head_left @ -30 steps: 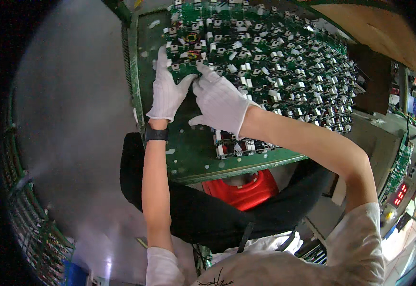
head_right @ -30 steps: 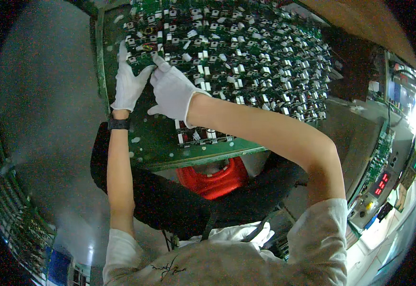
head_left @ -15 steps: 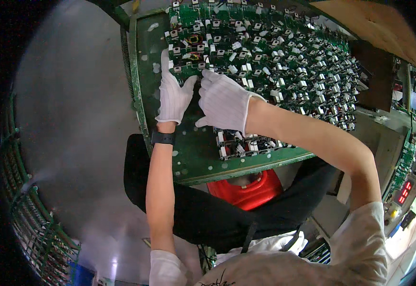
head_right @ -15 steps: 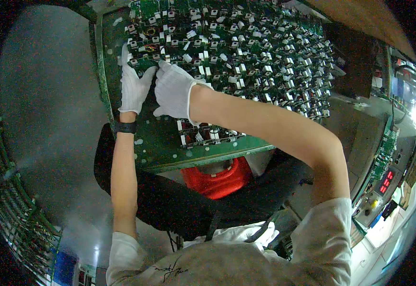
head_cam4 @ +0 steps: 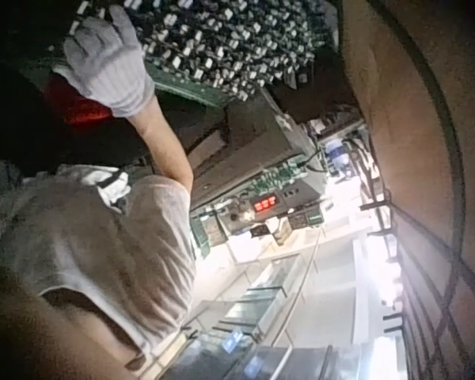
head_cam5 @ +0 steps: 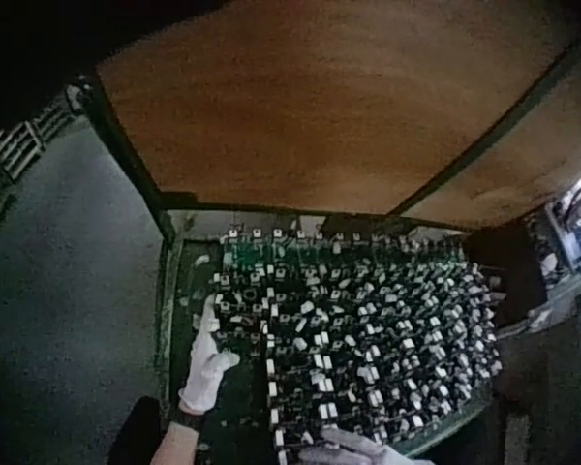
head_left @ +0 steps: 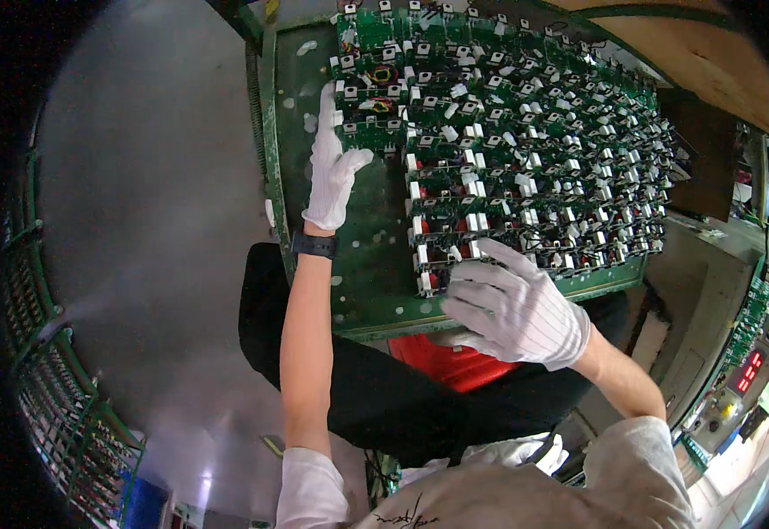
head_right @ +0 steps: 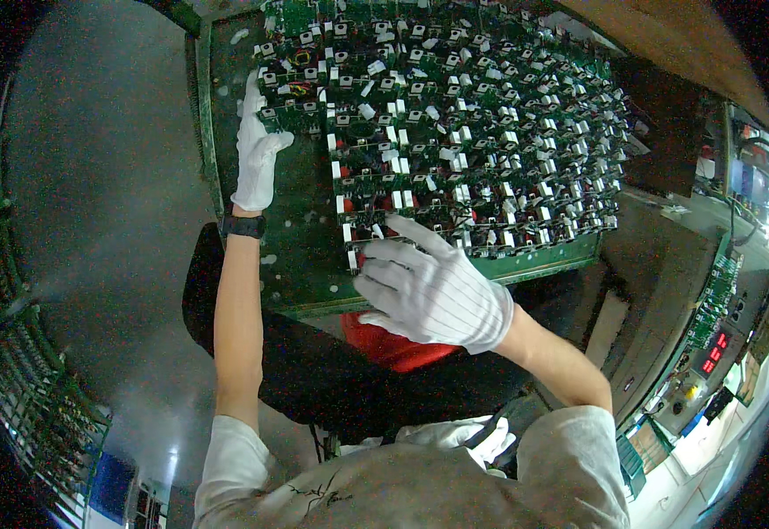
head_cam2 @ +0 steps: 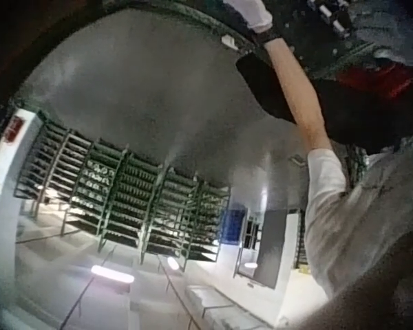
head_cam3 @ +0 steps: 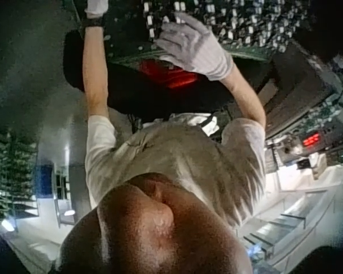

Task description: The person organizes printed circuit board assemblies from a component tray, then tests one at a diagnostic station using an oscilloscope and diagnostic probes connected by test cables.

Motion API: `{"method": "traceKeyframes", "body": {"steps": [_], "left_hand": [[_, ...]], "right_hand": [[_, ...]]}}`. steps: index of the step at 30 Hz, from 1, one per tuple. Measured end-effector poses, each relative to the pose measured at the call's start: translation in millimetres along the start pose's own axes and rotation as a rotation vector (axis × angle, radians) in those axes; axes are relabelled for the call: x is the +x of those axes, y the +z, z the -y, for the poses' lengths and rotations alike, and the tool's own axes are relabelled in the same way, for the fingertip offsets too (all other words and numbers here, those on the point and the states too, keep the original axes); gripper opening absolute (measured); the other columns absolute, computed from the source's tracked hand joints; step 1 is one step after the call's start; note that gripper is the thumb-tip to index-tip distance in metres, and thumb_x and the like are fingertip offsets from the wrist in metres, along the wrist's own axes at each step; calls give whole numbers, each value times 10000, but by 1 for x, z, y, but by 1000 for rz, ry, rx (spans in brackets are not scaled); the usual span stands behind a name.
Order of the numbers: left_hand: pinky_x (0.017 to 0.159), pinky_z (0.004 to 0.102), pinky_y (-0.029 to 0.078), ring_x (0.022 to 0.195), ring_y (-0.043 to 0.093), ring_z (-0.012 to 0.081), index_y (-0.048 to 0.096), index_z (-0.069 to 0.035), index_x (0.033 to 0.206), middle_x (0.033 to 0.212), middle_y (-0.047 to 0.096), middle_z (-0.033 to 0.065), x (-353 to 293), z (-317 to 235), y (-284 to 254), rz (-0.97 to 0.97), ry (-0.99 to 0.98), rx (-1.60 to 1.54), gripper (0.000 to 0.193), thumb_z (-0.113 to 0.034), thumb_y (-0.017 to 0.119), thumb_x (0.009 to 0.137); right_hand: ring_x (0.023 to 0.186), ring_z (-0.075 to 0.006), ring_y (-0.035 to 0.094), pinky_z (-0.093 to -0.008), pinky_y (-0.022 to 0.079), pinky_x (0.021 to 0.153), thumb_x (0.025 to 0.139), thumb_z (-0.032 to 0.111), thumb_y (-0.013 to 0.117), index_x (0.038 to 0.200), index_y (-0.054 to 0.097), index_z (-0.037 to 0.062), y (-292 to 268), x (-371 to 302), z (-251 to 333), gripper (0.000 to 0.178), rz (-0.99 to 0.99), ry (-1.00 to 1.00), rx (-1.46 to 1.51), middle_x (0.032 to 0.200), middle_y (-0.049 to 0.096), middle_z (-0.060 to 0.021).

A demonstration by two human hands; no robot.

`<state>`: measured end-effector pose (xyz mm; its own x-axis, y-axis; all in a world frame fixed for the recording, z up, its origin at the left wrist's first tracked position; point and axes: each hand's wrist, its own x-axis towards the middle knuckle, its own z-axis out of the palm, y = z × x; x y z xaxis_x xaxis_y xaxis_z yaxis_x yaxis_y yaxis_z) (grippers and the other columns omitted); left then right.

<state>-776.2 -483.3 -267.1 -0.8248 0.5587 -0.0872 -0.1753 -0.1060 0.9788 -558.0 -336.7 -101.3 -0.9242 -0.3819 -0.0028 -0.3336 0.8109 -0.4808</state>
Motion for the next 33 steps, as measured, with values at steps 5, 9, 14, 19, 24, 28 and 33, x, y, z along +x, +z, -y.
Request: {"method": "traceKeyframes", "body": {"steps": [5,9,14,19,24,28,33], "left_hand": [[1234,371,250,1534,270,248,193,-96,1664,1683,276,108,4,-6,-2,21,49,327,984,-119,596,767],[1278,378,139,1564,242,247,211,2,1635,1695,262,145,12,0,1,-45,106,68,901,-53,559,806],[1275,360,144,1557,260,226,248,1,1625,1684,297,130,24,12,-4,-73,68,-131,686,-131,456,984],[1276,356,132,1556,255,215,264,-19,1626,1680,310,107,33,19,-3,-80,51,-184,630,-223,388,1043],[1276,352,119,1554,251,203,279,-39,1626,1677,323,83,37,16,-1,-138,78,-210,595,-314,320,1101],[1276,349,110,1553,247,194,291,-55,1627,1674,334,64,34,17,2,-197,104,-236,584,-388,265,1147],[1296,368,125,1553,261,221,274,19,1606,1677,302,120,-47,13,7,-417,76,-80,591,-354,246,1149]], "right_hand": [[1152,-246,640,-532,436,1129,831,354,794,1098,700,109,6,-29,7,375,-49,128,-2,1088,700,-45],[1140,-240,643,-523,456,1118,845,334,785,1106,701,114,7,-47,10,352,-44,184,17,1098,689,-49],[1088,-231,656,-477,502,1066,886,292,750,1113,714,118,15,-68,22,289,-70,240,25,1090,691,-45],[997,-248,700,-408,560,868,916,291,725,1081,733,120,63,-88,51,237,-69,356,287,1045,725,-69],[1009,-288,702,-444,556,903,932,223,693,1067,734,92,107,-78,68,192,-56,345,472,1016,735,-95],[994,-329,702,-453,556,907,957,195,664,1052,731,97,131,-76,71,152,-74,413,503,1035,737,-102],[875,-357,693,-444,552,796,1029,219,581,1031,744,46,142,-119,58,237,-97,710,616,947,737,-157]]}}
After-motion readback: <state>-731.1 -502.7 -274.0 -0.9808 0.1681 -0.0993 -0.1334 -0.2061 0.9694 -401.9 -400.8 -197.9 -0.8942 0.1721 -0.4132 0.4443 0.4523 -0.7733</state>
